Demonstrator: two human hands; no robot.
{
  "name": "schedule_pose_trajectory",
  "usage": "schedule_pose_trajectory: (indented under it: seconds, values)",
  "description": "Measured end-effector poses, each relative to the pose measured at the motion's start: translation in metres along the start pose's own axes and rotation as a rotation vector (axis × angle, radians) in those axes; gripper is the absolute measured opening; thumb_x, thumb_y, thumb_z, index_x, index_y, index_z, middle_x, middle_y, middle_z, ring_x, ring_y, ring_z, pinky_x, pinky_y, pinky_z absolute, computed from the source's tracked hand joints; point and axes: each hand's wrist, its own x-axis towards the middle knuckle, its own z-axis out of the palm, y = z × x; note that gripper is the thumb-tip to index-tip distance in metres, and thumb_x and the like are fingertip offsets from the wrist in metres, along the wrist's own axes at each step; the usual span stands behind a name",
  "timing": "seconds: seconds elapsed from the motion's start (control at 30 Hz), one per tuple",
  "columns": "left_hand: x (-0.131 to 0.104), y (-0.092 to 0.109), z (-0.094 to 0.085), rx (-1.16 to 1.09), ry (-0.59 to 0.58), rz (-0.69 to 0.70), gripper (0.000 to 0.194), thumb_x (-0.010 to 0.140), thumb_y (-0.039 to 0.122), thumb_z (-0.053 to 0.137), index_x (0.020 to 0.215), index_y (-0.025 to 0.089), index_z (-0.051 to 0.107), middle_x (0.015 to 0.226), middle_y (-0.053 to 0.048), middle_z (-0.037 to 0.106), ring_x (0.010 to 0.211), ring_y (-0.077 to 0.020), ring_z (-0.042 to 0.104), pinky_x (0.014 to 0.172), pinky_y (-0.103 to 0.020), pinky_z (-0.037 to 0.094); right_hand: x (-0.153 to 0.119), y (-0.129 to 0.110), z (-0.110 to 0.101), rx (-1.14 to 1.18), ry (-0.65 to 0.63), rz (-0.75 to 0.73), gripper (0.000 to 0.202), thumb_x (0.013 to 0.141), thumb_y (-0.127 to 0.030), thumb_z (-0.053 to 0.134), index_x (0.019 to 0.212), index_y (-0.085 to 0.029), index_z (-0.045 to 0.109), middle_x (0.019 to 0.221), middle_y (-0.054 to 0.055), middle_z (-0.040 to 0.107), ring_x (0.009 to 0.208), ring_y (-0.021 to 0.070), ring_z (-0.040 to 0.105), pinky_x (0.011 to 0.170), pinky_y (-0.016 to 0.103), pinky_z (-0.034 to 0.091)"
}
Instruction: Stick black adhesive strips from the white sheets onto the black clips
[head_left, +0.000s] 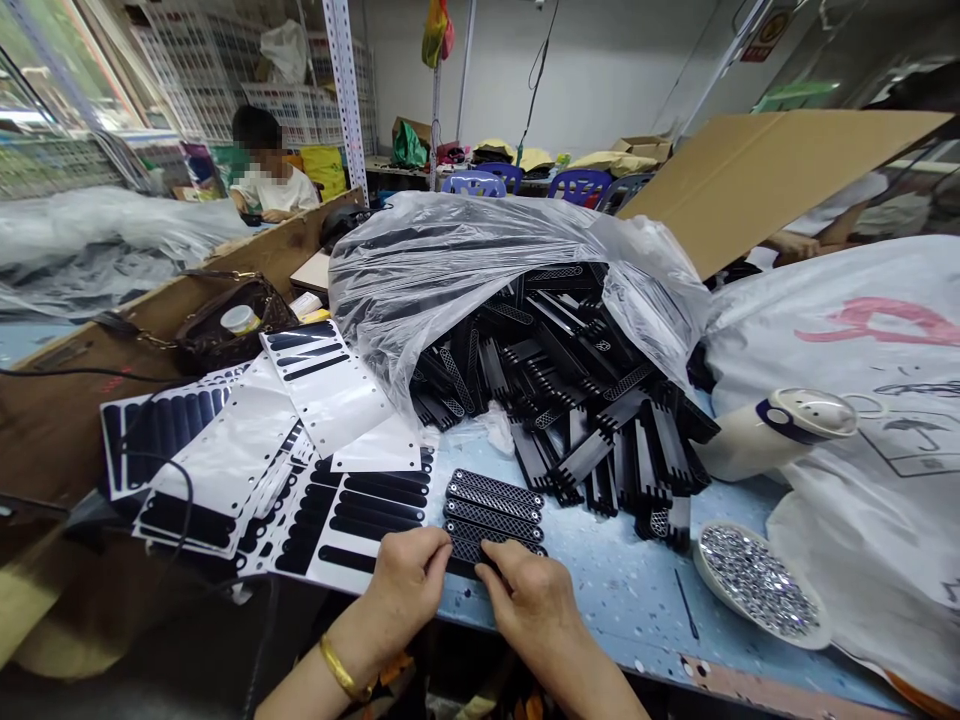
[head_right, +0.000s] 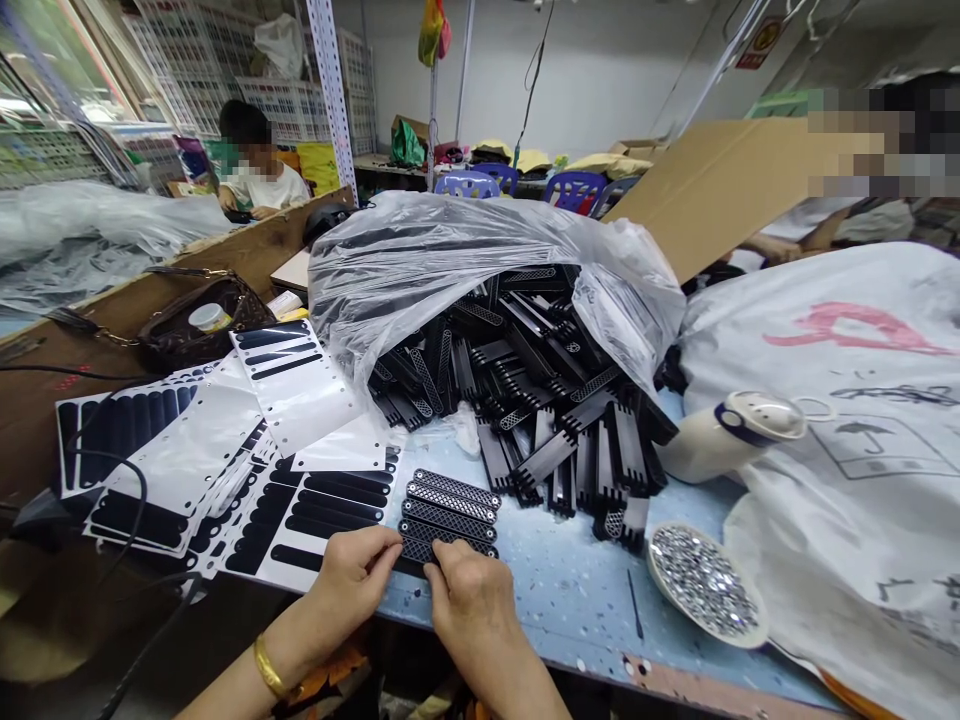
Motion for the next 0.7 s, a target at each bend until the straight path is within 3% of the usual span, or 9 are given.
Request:
schedule_pose_trajectory:
  seconds: [0.2, 0.3, 0.4, 0.53, 0.63, 0.7]
  values:
    - [0.002, 0.001, 0.0, 0.143, -0.013, 0.132, 0.03, 0.09, 0.011, 0.037, 0.068, 0.018, 0.055, 0.057, -0.004, 0.059, 0.048, -0.0151, 0.055, 0.05, -0.027, 0.035, -0.002, 0.003, 0.0, -0.017, -0.003, -0.002, 0.021, 0.079, -0.014, 0.06, 0.094, -0.017, 0.074, 0.071, 0.004, 0.075, 0.059, 0.0191, 0.072, 0.053, 0.024, 0.051]
    - [0.001, 0.002, -0.003, 0.029, -0.055, 0.023, 0.023, 0.088, 0.013, 0.041, 0.07, 0.019, 0.054, 0.057, 0.0, 0.056, 0.049, -0.0133, 0.053, 0.05, -0.024, 0.036, -0.002, 0.004, 0.002, -0.005, 0.007, -0.004, 0.021, 0.079, -0.014, 0.059, 0.094, -0.016, 0.074, 0.072, 0.004, 0.075, 0.06, 0.0202, 0.073, 0.053, 0.025, 0.051]
    - [-0.003, -0.001, -0.003, -0.079, -0.063, -0.143, 0.006, 0.078, 0.014, 0.055, 0.081, 0.018, 0.058, 0.059, 0.004, 0.053, 0.046, -0.0102, 0.049, 0.048, -0.02, 0.037, 0.002, 0.0, 0.003, 0.04, 0.035, -0.017, 0.021, 0.083, -0.013, 0.054, 0.091, -0.015, 0.073, 0.072, 0.005, 0.075, 0.06, 0.0198, 0.072, 0.053, 0.025, 0.051]
    - [-0.007, -0.009, 0.0, -0.089, -0.065, -0.229, 0.019, 0.069, 0.014, 0.061, 0.087, 0.017, 0.06, 0.06, 0.006, 0.053, 0.043, -0.0087, 0.048, 0.047, -0.019, 0.04, -0.001, -0.002, -0.007, 0.126, 0.133, -0.058, 0.024, 0.09, -0.014, 0.047, 0.091, -0.014, 0.071, 0.064, 0.004, 0.069, 0.052, 0.0155, 0.066, 0.051, 0.024, 0.048]
    - [-0.009, -0.015, 0.002, -0.109, -0.029, -0.173, 0.009, 0.073, 0.018, 0.06, 0.082, 0.018, 0.061, 0.058, 0.006, 0.055, 0.043, -0.0093, 0.051, 0.047, -0.018, 0.042, -0.026, 0.021, -0.029, 0.127, 0.154, -0.007, 0.021, 0.093, -0.019, 0.051, 0.089, -0.016, 0.071, 0.06, 0.002, 0.065, 0.051, 0.0133, 0.063, 0.051, 0.022, 0.047]
    - [-0.01, -0.021, 0.003, -0.126, 0.0, -0.108, 0.008, 0.075, 0.022, 0.061, 0.083, 0.019, 0.062, 0.055, 0.006, 0.056, 0.041, -0.0094, 0.051, 0.043, -0.018, 0.041, -0.055, 0.049, -0.048, 0.048, 0.123, 0.158, 0.024, 0.093, -0.027, 0.053, 0.079, -0.019, 0.071, 0.061, 0.002, 0.065, 0.053, 0.0133, 0.063, 0.052, 0.022, 0.048]
